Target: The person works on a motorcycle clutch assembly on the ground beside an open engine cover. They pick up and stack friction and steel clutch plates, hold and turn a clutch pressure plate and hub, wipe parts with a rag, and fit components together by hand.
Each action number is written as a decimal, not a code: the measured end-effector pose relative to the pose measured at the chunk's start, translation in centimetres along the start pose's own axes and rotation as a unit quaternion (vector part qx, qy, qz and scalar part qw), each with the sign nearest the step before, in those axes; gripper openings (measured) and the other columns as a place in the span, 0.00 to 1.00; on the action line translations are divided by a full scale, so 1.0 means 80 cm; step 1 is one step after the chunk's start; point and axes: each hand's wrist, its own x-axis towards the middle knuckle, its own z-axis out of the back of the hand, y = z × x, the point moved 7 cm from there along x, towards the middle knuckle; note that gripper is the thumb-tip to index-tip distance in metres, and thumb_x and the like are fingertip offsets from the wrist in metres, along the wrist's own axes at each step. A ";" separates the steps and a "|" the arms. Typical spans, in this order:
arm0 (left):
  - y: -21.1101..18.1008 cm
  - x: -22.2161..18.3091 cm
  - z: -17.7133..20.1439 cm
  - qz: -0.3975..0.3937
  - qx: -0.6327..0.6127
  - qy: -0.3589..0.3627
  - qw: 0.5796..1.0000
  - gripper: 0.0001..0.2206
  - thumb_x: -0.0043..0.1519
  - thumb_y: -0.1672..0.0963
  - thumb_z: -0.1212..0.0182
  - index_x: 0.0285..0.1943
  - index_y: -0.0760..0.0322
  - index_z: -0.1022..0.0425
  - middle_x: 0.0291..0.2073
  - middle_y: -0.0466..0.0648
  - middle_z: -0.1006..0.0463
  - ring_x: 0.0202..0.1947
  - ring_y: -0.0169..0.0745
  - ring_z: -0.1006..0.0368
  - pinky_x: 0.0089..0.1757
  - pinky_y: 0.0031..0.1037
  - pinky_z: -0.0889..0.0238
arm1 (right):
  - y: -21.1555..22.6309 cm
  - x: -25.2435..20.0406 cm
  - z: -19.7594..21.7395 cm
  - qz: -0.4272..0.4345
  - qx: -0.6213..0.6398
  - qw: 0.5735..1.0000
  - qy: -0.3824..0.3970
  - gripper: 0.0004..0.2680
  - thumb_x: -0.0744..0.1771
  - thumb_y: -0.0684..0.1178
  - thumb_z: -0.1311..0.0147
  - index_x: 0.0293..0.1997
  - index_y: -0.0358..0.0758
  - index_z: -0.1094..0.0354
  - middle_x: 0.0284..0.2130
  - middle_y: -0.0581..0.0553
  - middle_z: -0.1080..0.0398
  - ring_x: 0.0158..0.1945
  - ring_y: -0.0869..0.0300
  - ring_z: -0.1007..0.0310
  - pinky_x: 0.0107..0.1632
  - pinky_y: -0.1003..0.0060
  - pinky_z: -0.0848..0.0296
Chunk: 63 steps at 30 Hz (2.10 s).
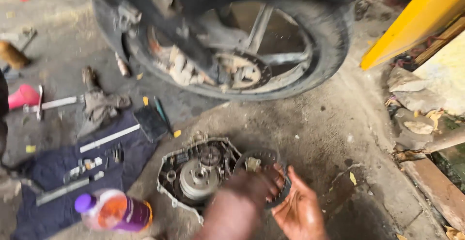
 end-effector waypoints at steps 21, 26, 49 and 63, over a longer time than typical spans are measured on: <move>0.038 -0.031 -0.007 0.365 -0.288 -0.183 0.866 0.17 0.60 0.52 0.36 0.50 0.73 0.21 0.39 0.56 0.19 0.41 0.42 0.24 0.42 0.29 0.30 | 0.016 -0.002 0.041 0.122 0.056 0.991 0.024 0.10 0.71 0.51 0.50 0.46 0.33 0.30 0.19 0.58 0.47 0.24 0.69 0.46 0.36 0.66 0.34; 0.074 -0.082 -0.028 0.459 -0.503 -0.126 0.722 0.09 0.65 0.56 0.38 0.38 0.67 0.17 0.27 0.45 0.18 0.27 0.28 0.27 0.29 0.20 0.32 | 0.051 0.017 0.071 0.184 -0.158 0.970 0.001 0.10 0.71 0.50 0.50 0.52 0.33 0.31 0.27 0.54 0.39 0.30 0.67 0.39 0.37 0.67 0.34; 0.227 -0.127 -0.085 0.438 0.079 0.269 0.854 0.60 0.49 0.35 0.33 0.79 0.63 0.68 0.73 0.70 0.59 0.73 0.74 0.60 0.64 0.61 0.61 | 0.074 0.092 0.277 0.291 -0.836 0.441 -0.146 0.15 0.69 0.55 0.35 0.54 0.34 0.23 0.32 0.41 0.27 0.33 0.60 0.26 0.37 0.62 0.27; 0.243 -0.168 -0.029 0.506 -0.121 0.090 0.849 0.59 0.43 0.44 0.17 0.78 0.65 0.57 0.68 0.70 0.45 0.68 0.76 0.46 0.61 0.54 0.43 | 0.053 0.055 0.201 0.312 -0.588 0.736 -0.121 0.18 0.67 0.53 0.35 0.60 0.35 0.29 0.41 0.40 0.24 0.38 0.59 0.25 0.39 0.60 0.24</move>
